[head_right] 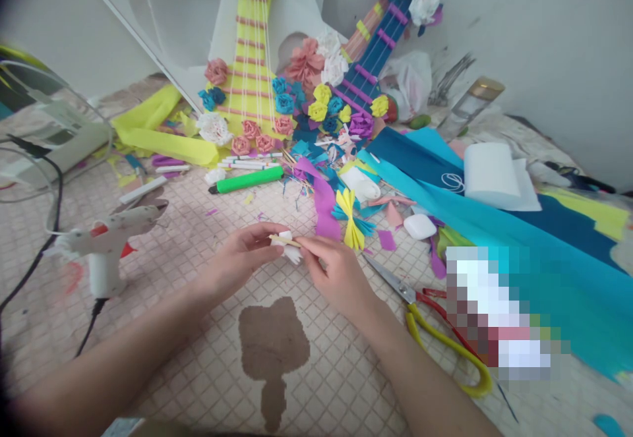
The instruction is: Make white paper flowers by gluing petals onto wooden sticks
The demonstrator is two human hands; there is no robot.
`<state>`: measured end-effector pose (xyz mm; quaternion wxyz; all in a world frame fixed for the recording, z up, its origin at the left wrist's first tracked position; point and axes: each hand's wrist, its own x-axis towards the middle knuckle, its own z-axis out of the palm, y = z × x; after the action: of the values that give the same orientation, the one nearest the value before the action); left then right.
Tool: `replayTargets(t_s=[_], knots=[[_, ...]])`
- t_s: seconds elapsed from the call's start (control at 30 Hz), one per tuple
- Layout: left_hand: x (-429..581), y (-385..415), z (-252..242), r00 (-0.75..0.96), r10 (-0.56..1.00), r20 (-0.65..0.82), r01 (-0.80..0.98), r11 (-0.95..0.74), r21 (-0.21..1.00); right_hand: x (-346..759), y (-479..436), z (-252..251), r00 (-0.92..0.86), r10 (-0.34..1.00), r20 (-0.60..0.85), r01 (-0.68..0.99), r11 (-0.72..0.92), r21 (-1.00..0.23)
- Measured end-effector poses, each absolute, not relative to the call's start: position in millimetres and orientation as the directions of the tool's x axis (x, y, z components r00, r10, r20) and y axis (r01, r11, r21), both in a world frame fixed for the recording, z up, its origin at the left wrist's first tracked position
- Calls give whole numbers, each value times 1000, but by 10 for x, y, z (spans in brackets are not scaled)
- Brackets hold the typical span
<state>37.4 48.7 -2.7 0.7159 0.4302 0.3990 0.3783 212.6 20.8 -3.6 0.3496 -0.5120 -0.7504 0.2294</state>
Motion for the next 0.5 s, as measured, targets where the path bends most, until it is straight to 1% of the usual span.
replayTargets(t_s=[0.13, 0.27, 0.4, 0.5], knots=[[380, 486, -16, 368, 909, -197, -106, 251, 962, 2136, 209, -48, -235, 930, 284, 631, 368, -683], [394, 480, 17, 373, 914, -162, -50, 194, 980, 2135, 209, -52, -228, 935, 270, 641, 353, -681], [407, 468, 32, 409, 899, -158, -29, 186, 982, 2114, 208, -57, -211, 923, 320, 615, 380, -691], [412, 464, 5, 399, 907, -135, -9, 151, 989, 2095, 206, -59, -196, 916, 351, 607, 394, -691]])
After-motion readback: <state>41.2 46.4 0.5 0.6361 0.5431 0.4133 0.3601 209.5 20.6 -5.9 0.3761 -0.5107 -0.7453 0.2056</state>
